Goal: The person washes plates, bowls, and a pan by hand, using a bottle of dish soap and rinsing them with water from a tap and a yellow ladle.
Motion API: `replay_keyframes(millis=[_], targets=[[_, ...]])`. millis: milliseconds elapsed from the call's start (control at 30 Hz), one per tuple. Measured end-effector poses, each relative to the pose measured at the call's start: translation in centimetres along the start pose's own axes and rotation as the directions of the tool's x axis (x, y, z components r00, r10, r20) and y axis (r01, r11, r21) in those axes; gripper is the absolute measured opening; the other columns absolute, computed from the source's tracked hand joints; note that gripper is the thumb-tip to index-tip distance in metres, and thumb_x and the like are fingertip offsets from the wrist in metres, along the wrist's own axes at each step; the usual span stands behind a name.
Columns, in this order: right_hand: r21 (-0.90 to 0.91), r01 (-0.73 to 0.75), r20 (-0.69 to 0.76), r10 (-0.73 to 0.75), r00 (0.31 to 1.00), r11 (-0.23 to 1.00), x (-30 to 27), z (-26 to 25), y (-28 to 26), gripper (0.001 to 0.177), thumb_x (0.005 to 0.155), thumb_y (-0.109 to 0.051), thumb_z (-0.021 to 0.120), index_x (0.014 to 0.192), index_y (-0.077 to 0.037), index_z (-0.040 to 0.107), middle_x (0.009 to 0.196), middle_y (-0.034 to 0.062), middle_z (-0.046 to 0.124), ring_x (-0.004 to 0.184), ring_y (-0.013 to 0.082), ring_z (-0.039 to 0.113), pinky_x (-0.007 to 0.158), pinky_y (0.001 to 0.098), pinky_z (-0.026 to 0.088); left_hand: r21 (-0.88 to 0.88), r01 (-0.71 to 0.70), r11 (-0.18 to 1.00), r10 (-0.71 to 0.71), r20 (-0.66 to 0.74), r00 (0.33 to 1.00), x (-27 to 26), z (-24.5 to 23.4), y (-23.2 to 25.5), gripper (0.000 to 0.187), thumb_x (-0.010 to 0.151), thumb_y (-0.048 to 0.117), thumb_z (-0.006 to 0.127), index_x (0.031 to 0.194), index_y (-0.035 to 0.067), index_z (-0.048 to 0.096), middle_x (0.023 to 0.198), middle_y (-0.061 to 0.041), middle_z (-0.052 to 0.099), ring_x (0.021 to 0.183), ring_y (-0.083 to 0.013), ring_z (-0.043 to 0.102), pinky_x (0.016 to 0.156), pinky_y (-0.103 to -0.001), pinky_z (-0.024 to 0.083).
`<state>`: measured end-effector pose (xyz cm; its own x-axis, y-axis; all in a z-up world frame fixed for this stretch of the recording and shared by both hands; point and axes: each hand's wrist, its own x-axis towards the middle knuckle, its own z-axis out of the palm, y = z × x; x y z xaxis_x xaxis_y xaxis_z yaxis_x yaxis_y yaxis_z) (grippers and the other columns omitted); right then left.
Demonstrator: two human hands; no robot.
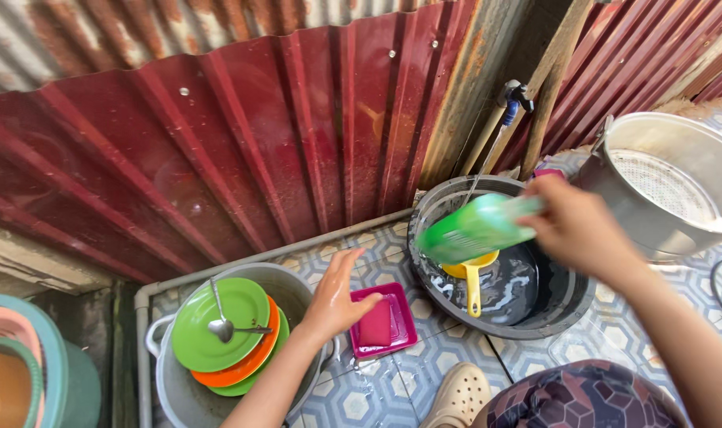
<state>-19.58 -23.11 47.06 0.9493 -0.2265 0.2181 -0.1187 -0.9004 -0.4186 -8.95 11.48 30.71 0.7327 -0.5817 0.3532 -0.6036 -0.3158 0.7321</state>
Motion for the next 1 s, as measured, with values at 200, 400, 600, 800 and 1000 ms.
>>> replay_keyframes(millis=[200, 400, 600, 800, 1000], targets=[[0.24, 0.425, 0.085, -0.455, 0.886, 0.873, -0.5, 11.9, -11.8, 0.035, 0.084, -0.006, 0.073, 0.113, -0.003, 0.054, 0.104, 0.0222, 0.067, 0.092, 0.0374, 0.068, 0.075, 0.0437, 0.057, 0.082, -0.061, 0.995, 0.072, -0.146, 0.987, -1.9, -1.4, -0.3, 0.095, 0.058, 0.03, 0.095, 0.138, 0.003, 0.052, 0.128, -0.021, 0.06, 0.117, -0.0427, 0.058, 0.098, -0.051, 0.046], [0.606, -0.002, 0.333, -0.252, 0.908, 0.795, 2.6, 21.9, -9.8, 0.04, 0.086, -0.009, 0.068, 0.122, -0.008, 0.052, 0.108, 0.0178, 0.067, 0.094, 0.0342, 0.068, 0.08, 0.0414, 0.056, -0.124, 0.157, 0.98, -0.18, -0.208, 0.961, -4.3, -3.5, -6.0, 0.068, 0.059, 0.03, 0.096, 0.111, 0.0, 0.063, 0.096, -0.016, 0.072, 0.09, -0.0312, 0.074, 0.08, -0.04, 0.056], [-0.267, 0.55, 0.766, -0.172, 0.619, 0.791, -2.0, 34.8, 0.6, 0.069, 0.07, -0.036, 0.081, 0.132, -0.016, 0.058, 0.135, 0.0082, 0.068, 0.132, 0.0308, 0.059, 0.108, 0.0403, 0.051, -0.173, 0.19, 0.967, -0.229, -0.251, 0.941, -5.8, -2.4, -8.3, 0.056, 0.063, 0.024, 0.095, 0.105, 0.001, 0.066, 0.099, -0.017, 0.074, 0.092, -0.0297, 0.073, 0.081, -0.039, 0.056], [-0.341, 0.591, 0.873, 0.014, 0.487, 0.731, -7.6, 42.6, -0.5, 0.165, 0.042, -0.062, 0.103, 0.164, -0.027, -0.003, 0.166, 0.0277, 0.01, 0.151, 0.0425, 0.015, 0.12, 0.0576, 0.014, -0.256, 0.201, 0.946, -0.269, -0.268, 0.925, -5.2, -1.5, -7.4, 0.054, 0.064, 0.024, 0.095, 0.104, 0.002, 0.065, 0.096, -0.014, 0.075, 0.092, -0.0258, 0.075, 0.082, -0.038, 0.056], [-0.38, 0.556, 0.858, 0.058, 0.51, 0.74, -8.5, 45.9, 0.1, 0.176, 0.033, -0.063, 0.098, 0.169, -0.023, -0.007, 0.159, 0.0225, 0.033, 0.151, 0.0386, 0.025, 0.12, 0.0599, 0.018, -0.269, 0.201, 0.942, -0.268, -0.242, 0.933, -4.5, -1.4, -6.5, 0.053, 0.065, 0.022, 0.095, 0.103, 0.001, 0.065, 0.096, -0.015, 0.073, 0.089, -0.0256, 0.073, 0.082, -0.036, 0.056]])
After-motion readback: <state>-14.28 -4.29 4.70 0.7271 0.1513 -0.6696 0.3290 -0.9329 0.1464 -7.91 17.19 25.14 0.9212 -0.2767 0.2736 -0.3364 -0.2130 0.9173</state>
